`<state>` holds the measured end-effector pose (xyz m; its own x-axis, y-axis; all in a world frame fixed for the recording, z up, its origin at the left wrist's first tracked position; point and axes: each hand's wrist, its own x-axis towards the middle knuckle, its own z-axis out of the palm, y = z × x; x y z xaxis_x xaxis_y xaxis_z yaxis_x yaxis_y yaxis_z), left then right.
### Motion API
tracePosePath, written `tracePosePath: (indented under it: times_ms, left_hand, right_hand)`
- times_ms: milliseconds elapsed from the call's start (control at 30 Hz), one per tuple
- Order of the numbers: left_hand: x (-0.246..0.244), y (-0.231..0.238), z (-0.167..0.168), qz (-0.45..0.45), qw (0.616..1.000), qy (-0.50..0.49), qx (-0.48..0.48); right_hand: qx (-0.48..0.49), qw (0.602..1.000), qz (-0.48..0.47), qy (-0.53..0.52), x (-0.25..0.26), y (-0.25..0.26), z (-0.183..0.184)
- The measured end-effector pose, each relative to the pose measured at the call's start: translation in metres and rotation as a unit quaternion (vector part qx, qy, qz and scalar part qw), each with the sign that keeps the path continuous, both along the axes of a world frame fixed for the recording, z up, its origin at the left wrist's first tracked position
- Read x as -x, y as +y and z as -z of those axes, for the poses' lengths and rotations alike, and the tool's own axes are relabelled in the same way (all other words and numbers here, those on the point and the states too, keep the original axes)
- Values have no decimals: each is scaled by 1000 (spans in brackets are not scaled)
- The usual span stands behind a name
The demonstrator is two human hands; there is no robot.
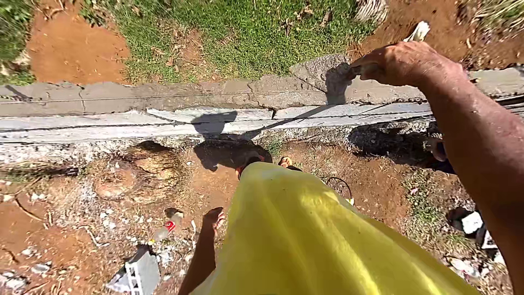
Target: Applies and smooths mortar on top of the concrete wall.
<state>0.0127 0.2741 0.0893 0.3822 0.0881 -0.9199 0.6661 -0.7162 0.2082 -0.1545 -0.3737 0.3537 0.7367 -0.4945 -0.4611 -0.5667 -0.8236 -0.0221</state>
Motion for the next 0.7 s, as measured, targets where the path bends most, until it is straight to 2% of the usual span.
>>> tracePosePath:
  times_ms: [133, 233, 500, 700]
  left_hand:
    - [26, -4, 1, -49, 999, 1, -4]
    - [30, -8, 9, -46, 999, -7, 1]
    - [12, -33, 19, -28, 997, -39, 55]
    - [-7, -50, 24, -4, 998, -24, 51]
  right_hand:
    - [-1, 1000, 9, 11, -1, -2, 3]
    - [4, 1000, 4, 19, -2, -2, 5]
    - [-18, 999, 15, 27, 10, 17, -4]
    - [-7, 999, 46, 10, 50, 38, 4]
